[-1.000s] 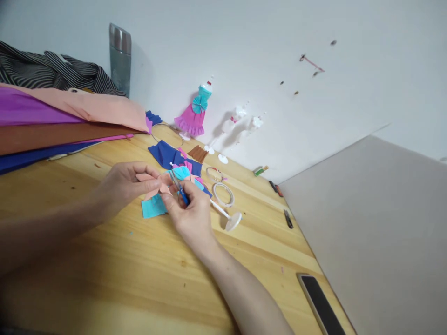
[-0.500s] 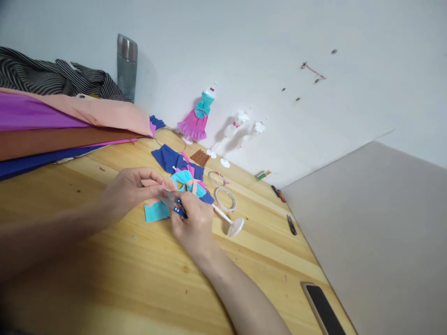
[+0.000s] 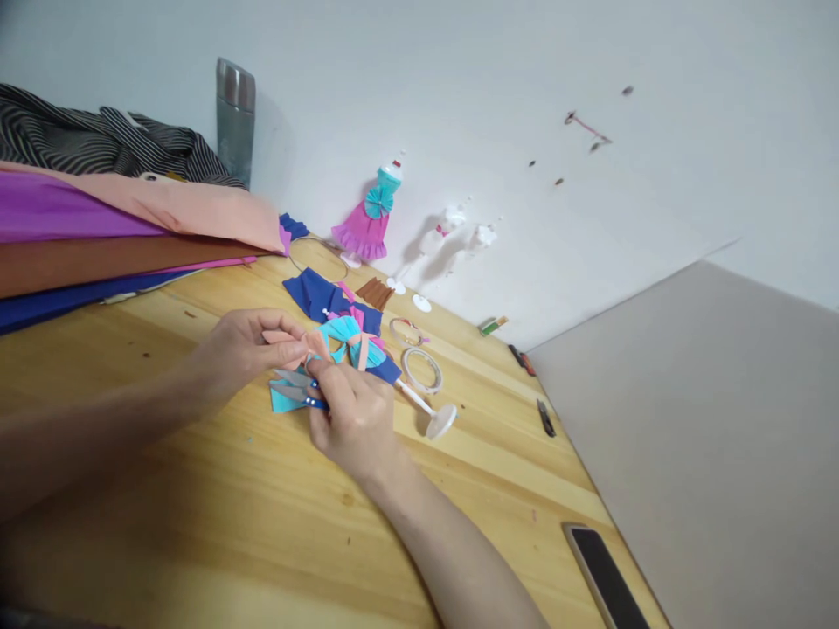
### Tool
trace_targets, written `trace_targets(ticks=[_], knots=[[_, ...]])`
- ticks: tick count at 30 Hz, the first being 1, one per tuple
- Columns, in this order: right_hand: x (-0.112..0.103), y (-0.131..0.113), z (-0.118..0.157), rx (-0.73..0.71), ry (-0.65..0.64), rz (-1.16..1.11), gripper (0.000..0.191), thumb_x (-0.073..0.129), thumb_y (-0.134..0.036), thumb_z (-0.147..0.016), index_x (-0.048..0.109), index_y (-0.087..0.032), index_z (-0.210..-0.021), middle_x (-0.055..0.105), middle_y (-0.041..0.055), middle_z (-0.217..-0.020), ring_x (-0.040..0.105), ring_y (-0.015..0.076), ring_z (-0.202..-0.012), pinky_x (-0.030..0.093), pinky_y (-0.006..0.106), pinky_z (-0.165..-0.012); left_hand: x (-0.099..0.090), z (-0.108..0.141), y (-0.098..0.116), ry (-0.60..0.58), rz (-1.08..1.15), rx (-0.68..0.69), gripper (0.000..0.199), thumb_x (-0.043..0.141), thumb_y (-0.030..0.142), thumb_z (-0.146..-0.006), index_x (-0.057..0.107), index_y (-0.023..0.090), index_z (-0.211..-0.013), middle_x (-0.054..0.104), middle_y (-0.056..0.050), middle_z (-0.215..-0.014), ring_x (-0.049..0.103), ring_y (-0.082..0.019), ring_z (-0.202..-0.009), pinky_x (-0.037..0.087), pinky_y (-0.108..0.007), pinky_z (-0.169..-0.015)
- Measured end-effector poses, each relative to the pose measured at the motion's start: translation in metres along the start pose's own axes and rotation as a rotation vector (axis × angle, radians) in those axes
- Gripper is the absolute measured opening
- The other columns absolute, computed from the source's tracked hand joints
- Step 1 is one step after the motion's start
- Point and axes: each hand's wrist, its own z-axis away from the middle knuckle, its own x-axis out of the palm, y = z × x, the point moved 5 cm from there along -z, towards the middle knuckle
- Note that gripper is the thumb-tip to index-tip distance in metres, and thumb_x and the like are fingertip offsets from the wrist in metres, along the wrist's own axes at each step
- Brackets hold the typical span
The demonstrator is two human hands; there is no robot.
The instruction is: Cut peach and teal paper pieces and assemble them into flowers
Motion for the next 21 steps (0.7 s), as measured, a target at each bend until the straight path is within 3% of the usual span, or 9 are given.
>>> trace_targets(ticks=[4, 9, 12, 16, 21], knots=[[-0.004, 0.006, -0.003, 0.241, -0.049, -0.217, 0.013, 0.055, -0.025, -0.083, 0.062, -0.019, -0.092, 0.064, 0.0024, -0.069, 0.053, 0.0143, -0.056, 0.040, 0.027, -0.054, 0.001, -0.001, -0.003, -0.022, 0.056, -0.017, 0.018, 0.069, 0.029, -0.068, 0.064, 0.014, -0.076, 0.069, -0.002, -0.067, 0.061, -0.014, -0.059, 0.047, -0.025, -0.056], [0.000, 0.021, -0.004, 0.497, -0.122, -0.663, 0.033, 0.049, -0.047, -0.088, 0.064, -0.018, -0.087, 0.054, 0.0008, -0.066, 0.045, 0.0135, -0.058, 0.034, 0.028, -0.055, 0.000, -0.003, -0.001, -0.021, 0.122, -0.010, 0.022, 0.071, 0.033, -0.066, 0.061, 0.015, -0.073, 0.069, -0.002, -0.065, 0.063, -0.015, -0.060, 0.049, -0.027, -0.059], [0.014, 0.031, 0.000, 0.660, -0.194, -0.972, 0.044, 0.052, -0.058, -0.084, 0.064, -0.016, -0.083, 0.036, -0.0048, -0.052, 0.031, 0.0106, -0.047, 0.023, 0.027, -0.047, -0.001, -0.004, 0.004, -0.021, 0.146, 0.013, 0.021, 0.071, 0.033, -0.067, 0.061, 0.015, -0.073, 0.069, -0.002, -0.064, 0.062, -0.014, -0.059, 0.048, -0.027, -0.060], [0.026, 0.035, 0.005, 0.796, -0.253, -1.229, 0.046, 0.054, -0.059, -0.082, 0.064, -0.014, -0.081, 0.024, -0.0091, -0.048, 0.017, 0.0074, -0.042, 0.013, 0.025, -0.045, -0.006, -0.006, 0.010, 0.023, 0.124, 0.036, 0.015, 0.069, 0.025, -0.067, 0.061, 0.014, -0.069, 0.064, 0.001, -0.058, 0.054, -0.010, -0.051, 0.043, -0.024, -0.056], [0.030, 0.033, 0.006, 0.844, -0.332, -1.287, 0.042, 0.057, -0.054, -0.082, 0.063, -0.013, -0.074, 0.027, -0.0084, -0.047, 0.019, 0.0065, -0.041, 0.011, 0.025, -0.043, -0.008, -0.007, 0.008, 0.000, 0.133, 0.017, 0.014, 0.068, 0.026, -0.069, 0.061, 0.014, -0.070, 0.067, 0.000, -0.061, 0.057, -0.011, -0.056, 0.043, -0.024, -0.058]])
